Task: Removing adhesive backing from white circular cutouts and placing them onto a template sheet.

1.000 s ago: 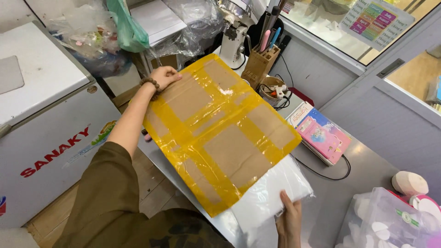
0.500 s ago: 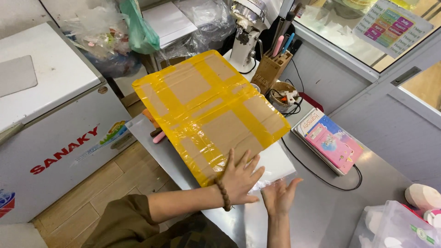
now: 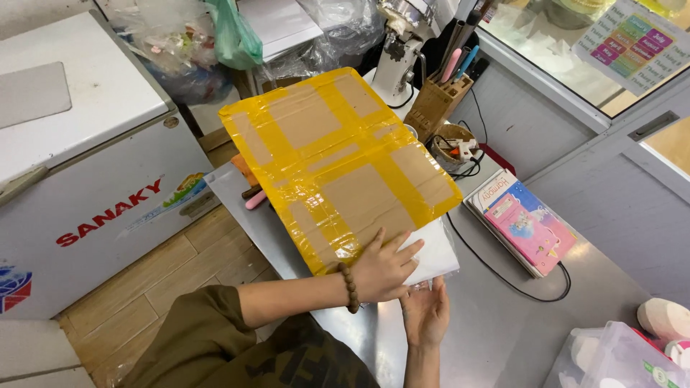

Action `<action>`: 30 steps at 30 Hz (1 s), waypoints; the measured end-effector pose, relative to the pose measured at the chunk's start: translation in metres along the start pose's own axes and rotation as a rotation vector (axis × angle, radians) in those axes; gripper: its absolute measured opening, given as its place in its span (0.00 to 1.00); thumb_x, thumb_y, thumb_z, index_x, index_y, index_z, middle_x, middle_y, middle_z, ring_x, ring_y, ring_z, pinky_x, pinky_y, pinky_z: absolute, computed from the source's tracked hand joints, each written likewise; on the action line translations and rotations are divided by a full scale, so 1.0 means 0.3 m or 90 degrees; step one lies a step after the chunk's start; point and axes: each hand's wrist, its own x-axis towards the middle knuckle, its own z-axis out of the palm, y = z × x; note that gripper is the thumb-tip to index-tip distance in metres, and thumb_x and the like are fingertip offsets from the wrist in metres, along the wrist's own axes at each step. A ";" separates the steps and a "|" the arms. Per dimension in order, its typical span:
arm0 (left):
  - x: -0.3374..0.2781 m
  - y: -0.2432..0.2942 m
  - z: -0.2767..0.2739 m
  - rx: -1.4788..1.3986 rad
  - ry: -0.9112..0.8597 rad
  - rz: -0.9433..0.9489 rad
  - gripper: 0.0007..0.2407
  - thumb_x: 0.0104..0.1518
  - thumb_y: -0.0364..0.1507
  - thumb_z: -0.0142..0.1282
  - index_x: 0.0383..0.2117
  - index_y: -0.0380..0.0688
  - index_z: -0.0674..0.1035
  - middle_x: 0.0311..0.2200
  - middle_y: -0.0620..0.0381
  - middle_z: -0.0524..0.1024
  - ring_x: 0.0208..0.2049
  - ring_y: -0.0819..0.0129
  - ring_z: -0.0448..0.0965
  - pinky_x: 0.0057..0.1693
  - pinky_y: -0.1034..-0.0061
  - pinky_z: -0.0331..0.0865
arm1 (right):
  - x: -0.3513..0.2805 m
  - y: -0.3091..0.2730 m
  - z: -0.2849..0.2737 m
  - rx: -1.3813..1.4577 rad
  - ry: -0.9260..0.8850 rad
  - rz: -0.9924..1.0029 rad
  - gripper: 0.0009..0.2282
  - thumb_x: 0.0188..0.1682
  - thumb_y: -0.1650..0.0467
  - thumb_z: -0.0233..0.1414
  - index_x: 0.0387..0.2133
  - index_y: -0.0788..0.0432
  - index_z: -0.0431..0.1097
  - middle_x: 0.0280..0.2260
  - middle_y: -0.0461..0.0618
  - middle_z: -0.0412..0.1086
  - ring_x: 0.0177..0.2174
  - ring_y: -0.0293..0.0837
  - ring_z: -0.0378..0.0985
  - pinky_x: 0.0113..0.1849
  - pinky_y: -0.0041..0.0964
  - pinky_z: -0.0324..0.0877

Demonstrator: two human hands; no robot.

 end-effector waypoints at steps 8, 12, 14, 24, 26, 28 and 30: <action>-0.017 -0.001 0.069 -0.052 -0.014 -0.053 0.29 0.42 0.44 0.67 0.49 0.38 0.78 0.61 0.46 0.70 0.62 0.51 0.69 0.63 0.34 0.59 | -0.001 0.013 -0.026 -0.001 -0.014 -0.012 0.29 0.58 0.57 0.37 0.70 0.58 0.46 0.62 0.60 0.55 0.59 0.52 0.61 0.54 0.53 0.65; -0.017 0.001 0.073 -0.087 0.023 -0.067 0.24 0.46 0.40 0.64 0.47 0.37 0.79 0.58 0.44 0.73 0.60 0.50 0.73 0.63 0.34 0.58 | -0.005 0.004 -0.004 0.016 -0.018 -0.017 0.29 0.58 0.57 0.37 0.70 0.58 0.46 0.64 0.59 0.55 0.59 0.51 0.61 0.55 0.51 0.64; -0.019 0.004 0.075 -0.092 0.031 -0.071 0.22 0.47 0.39 0.63 0.45 0.37 0.79 0.57 0.43 0.74 0.59 0.50 0.73 0.63 0.33 0.58 | -0.006 0.002 0.001 0.021 -0.018 -0.013 0.29 0.58 0.57 0.38 0.70 0.57 0.46 0.64 0.58 0.54 0.59 0.52 0.61 0.55 0.52 0.64; -0.020 0.022 0.076 -0.067 0.068 -0.051 0.11 0.52 0.36 0.62 0.30 0.40 0.81 0.53 0.41 0.77 0.54 0.50 0.78 0.61 0.38 0.63 | -0.010 -0.008 0.018 0.026 -0.014 -0.018 0.29 0.57 0.56 0.39 0.69 0.55 0.47 0.63 0.57 0.53 0.60 0.51 0.59 0.57 0.51 0.62; -0.020 0.025 0.080 -0.057 0.070 -0.045 0.12 0.49 0.37 0.63 0.30 0.39 0.81 0.51 0.41 0.77 0.54 0.50 0.78 0.61 0.39 0.64 | -0.007 -0.002 0.005 0.020 -0.016 -0.020 0.29 0.57 0.56 0.39 0.69 0.55 0.46 0.63 0.57 0.53 0.60 0.51 0.59 0.57 0.51 0.62; -0.017 0.027 0.078 -0.048 0.075 -0.040 0.14 0.47 0.37 0.65 0.30 0.39 0.80 0.50 0.41 0.78 0.53 0.49 0.78 0.60 0.39 0.64 | -0.006 -0.002 0.003 0.013 -0.019 -0.023 0.29 0.57 0.56 0.39 0.69 0.55 0.46 0.63 0.58 0.53 0.59 0.51 0.60 0.57 0.50 0.62; -0.013 0.030 0.070 -0.059 0.066 -0.047 0.14 0.47 0.37 0.66 0.29 0.39 0.80 0.44 0.44 0.79 0.52 0.50 0.79 0.60 0.39 0.65 | -0.009 -0.008 0.011 0.011 -0.029 -0.024 0.29 0.57 0.56 0.40 0.70 0.55 0.46 0.63 0.57 0.53 0.60 0.50 0.60 0.57 0.49 0.63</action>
